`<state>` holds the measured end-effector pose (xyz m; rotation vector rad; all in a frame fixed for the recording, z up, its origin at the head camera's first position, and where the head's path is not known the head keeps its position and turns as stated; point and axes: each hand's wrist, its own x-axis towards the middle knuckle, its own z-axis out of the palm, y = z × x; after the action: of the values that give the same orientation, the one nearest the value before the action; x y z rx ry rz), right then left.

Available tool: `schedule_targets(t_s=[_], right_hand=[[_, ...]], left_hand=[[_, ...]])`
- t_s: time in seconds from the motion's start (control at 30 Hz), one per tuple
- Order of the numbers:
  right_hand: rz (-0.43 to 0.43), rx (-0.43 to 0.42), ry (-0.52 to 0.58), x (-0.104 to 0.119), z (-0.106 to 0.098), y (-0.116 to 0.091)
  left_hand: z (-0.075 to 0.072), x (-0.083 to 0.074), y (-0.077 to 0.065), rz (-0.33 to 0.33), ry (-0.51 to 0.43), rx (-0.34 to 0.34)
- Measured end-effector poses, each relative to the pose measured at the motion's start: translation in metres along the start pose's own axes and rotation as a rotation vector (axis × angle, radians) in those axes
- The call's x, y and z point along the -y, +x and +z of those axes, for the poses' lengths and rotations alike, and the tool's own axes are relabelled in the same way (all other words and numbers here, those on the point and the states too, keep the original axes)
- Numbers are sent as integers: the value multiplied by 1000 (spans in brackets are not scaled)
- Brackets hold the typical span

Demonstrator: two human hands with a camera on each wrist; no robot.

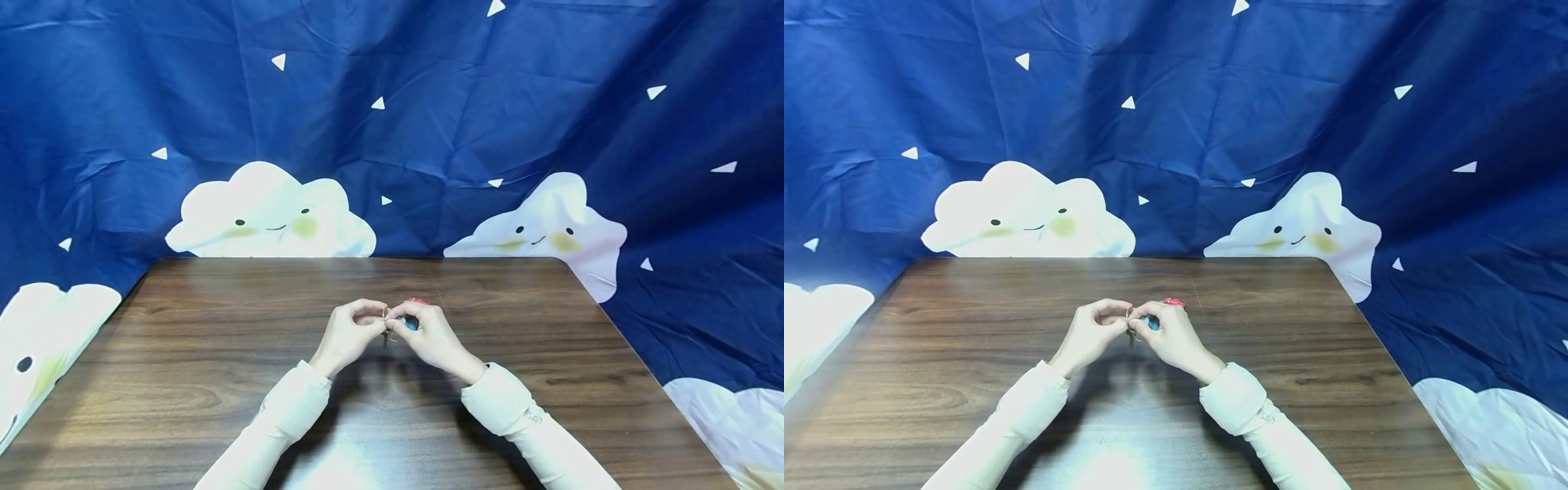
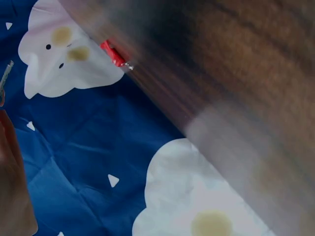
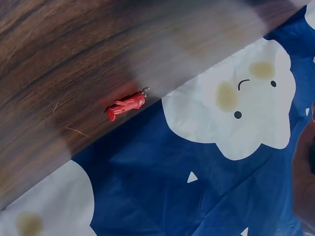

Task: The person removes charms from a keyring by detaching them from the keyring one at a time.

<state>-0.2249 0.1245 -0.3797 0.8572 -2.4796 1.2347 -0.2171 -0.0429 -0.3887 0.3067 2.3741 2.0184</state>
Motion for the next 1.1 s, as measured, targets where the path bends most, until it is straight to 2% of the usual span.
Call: schedule_targets(t_s=[0.07,0.13,0.23,0.37,0.47,0.6,0.73,0.83,0.93,1.1], right_hand=[[-10,-3,-15,-1,1,0],[-18,-3,-30,-1,1,-1],[-16,3,-32,-2,2,-1],[14,10,-26,-3,1,-1],[25,11,-20,-4,0,-2],[-7,13,-19,-4,-1,-2],[-49,-6,-39,-3,-2,-3],[-61,-20,-55,-4,-3,-4],[-57,-16,-49,-3,-6,-6],[-21,-24,-13,-3,-9,-6]], left_hand=[[1,9,3,-7,-16,0],[0,11,3,-3,-6,14],[-2,11,3,4,20,56],[-6,9,3,-23,-24,135],[-9,10,4,-32,-33,163],[-8,12,5,59,70,99],[-6,13,5,244,153,-31],[-5,13,5,341,197,-111],[-3,12,4,327,174,-174],[1,9,5,235,34,-218]])
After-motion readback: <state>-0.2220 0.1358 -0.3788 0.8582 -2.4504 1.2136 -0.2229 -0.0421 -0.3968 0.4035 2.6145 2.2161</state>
